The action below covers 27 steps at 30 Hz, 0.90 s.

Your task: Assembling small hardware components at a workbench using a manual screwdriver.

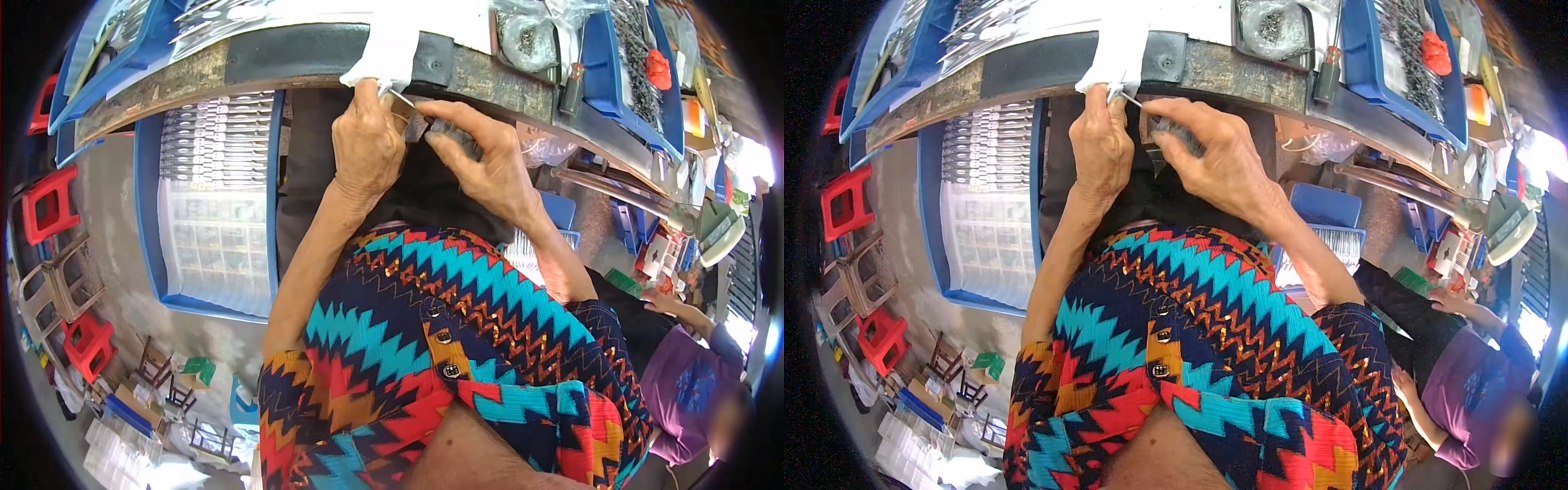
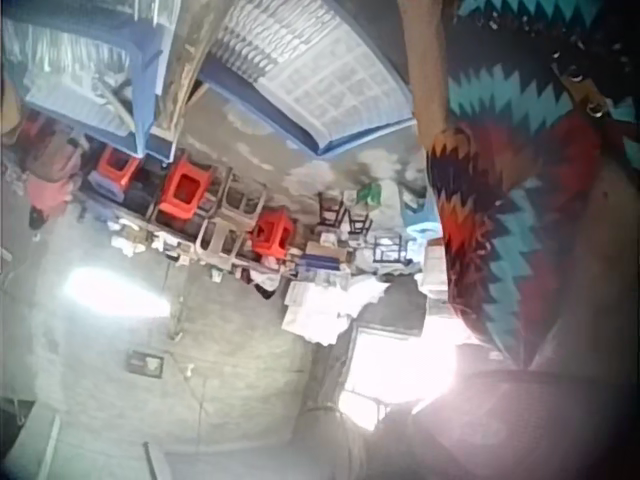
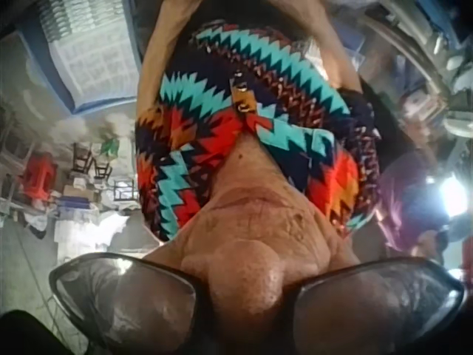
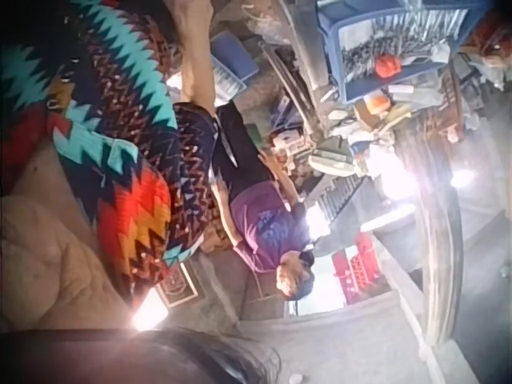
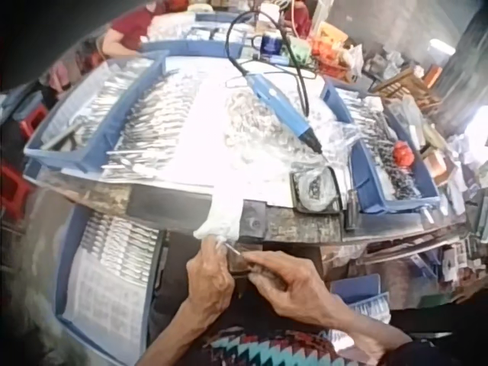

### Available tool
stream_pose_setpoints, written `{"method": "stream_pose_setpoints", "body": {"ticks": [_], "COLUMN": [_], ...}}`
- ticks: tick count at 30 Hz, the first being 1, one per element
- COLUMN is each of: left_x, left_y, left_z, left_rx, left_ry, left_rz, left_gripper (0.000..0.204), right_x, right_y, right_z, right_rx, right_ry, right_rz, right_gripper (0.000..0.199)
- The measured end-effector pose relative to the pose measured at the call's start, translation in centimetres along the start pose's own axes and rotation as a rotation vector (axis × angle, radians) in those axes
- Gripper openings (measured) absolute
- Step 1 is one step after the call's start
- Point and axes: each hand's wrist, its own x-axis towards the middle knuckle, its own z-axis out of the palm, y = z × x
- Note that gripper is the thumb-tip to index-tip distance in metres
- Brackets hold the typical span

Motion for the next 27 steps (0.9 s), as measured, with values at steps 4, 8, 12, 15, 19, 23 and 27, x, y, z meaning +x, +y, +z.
{"method": "stream_pose_setpoints", "body": {"ticks": [4, 8, 12, 15, 19, 23, 27], "left_x": [-0.1, 0.0, -0.1, -0.4, -0.3, 0.1, 0.3], "left_y": [0.0, -0.2, -0.7, -0.8, -0.6, -0.3, -0.2], "left_z": [-0.2, 0.0, 0.1, 0.0, 0.0, 0.0, 0.0], "left_rx": [-0.031, -0.047, -0.009, 0.007, 0.005, -0.007, 0.009], "left_ry": [-0.018, -0.005, 0.039, -0.018, -0.01, 0.024, 0.052], "left_rz": [-0.046, -0.025, 0.051, 0.001, -0.009, 0.026, 0.045], "left_gripper": [0.008, 0.008, 0.012, 0.015, 0.015, 0.011, 0.006], "right_x": [0.1, 0.4, 0.4, 0.2, 0.4, 0.3, -0.1], "right_y": [0.4, 0.0, -1.1, -1.0, -1.1, -0.9, 1.1], "right_z": [0.7, 0.4, 0.0, 0.1, -0.1, -0.1, 0.7], "right_rx": [-0.331, -0.142, -0.039, 0.078, 0.328, 0.745, 1.163], "right_ry": [0.122, 0.071, 0.024, 0.014, 0.016, 0.017, -0.038], "right_rz": [-0.345, -0.163, -0.007, 0.221, 0.37, 0.48, 0.494], "right_gripper": [0.023, 0.024, 0.023, 0.023, 0.021, 0.024, 0.029]}}
